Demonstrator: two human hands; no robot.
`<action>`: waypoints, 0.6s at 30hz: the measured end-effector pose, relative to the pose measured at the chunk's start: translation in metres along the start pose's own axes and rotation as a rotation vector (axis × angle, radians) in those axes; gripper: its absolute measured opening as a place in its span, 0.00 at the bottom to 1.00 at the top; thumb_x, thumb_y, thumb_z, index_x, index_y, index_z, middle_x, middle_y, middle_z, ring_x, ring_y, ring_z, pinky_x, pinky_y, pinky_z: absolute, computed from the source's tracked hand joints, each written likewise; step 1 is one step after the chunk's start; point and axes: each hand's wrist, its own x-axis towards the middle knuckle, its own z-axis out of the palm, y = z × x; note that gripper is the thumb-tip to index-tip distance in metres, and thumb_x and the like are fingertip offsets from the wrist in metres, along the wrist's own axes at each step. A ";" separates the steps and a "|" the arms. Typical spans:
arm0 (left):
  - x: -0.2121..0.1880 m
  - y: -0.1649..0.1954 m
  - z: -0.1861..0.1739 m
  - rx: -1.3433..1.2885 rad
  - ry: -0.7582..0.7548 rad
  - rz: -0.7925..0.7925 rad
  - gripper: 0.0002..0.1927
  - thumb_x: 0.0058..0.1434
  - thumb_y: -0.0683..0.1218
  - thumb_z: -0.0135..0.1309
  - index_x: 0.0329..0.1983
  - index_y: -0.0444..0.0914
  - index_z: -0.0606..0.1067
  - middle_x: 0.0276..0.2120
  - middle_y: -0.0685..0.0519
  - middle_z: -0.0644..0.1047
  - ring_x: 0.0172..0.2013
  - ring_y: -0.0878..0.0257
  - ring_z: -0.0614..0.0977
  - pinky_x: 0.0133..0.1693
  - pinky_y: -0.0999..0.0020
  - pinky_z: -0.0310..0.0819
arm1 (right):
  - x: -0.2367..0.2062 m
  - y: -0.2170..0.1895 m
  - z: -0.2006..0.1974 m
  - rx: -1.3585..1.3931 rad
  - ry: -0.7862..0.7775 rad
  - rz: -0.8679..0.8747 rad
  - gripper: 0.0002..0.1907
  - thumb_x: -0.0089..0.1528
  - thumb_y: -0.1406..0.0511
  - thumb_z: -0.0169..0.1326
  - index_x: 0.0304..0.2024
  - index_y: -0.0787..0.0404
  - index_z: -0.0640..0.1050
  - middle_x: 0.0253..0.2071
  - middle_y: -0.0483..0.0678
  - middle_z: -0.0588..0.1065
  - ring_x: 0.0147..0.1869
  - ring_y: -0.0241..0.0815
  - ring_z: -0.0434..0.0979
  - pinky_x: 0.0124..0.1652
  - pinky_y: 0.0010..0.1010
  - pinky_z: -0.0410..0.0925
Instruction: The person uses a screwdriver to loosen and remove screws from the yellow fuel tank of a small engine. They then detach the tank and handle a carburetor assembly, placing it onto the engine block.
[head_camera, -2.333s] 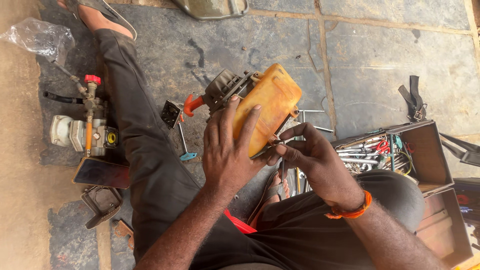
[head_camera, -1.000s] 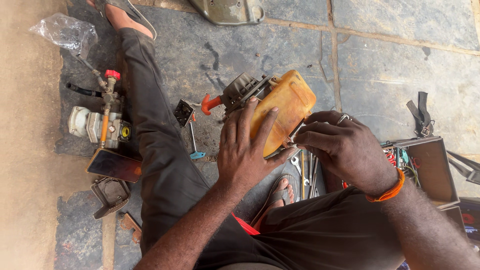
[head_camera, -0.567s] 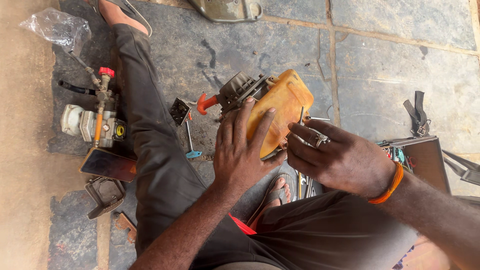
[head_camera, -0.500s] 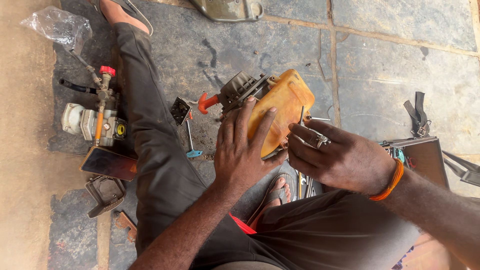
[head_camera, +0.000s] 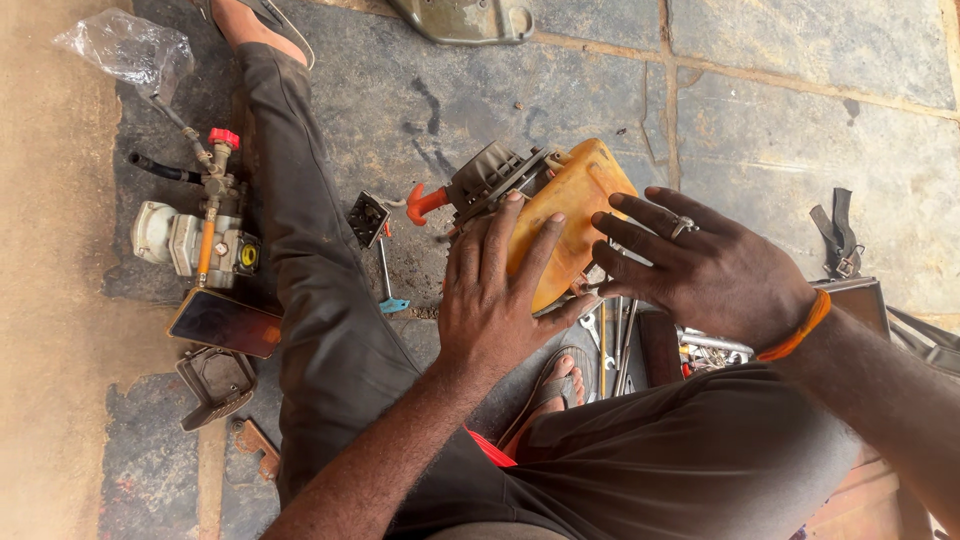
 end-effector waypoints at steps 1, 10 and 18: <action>0.000 0.000 0.000 0.001 -0.007 -0.003 0.45 0.63 0.76 0.55 0.73 0.45 0.66 0.70 0.39 0.60 0.65 0.44 0.70 0.65 0.42 0.69 | 0.000 -0.001 0.001 -0.009 0.002 0.004 0.26 0.57 0.52 0.54 0.57 0.47 0.79 0.62 0.43 0.76 0.67 0.43 0.74 0.65 0.38 0.65; 0.001 -0.001 -0.001 -0.001 0.004 -0.001 0.45 0.63 0.75 0.56 0.73 0.45 0.66 0.70 0.40 0.60 0.65 0.44 0.70 0.66 0.42 0.69 | 0.001 0.001 0.011 0.031 0.107 0.038 0.26 0.57 0.48 0.55 0.54 0.50 0.81 0.61 0.45 0.77 0.63 0.44 0.77 0.63 0.38 0.68; 0.002 -0.001 -0.003 -0.028 0.033 0.001 0.46 0.61 0.76 0.57 0.73 0.44 0.66 0.69 0.40 0.61 0.64 0.43 0.70 0.65 0.41 0.70 | -0.010 -0.016 0.022 0.147 -0.001 0.172 0.19 0.61 0.48 0.61 0.38 0.54 0.79 0.30 0.42 0.80 0.38 0.41 0.82 0.47 0.37 0.75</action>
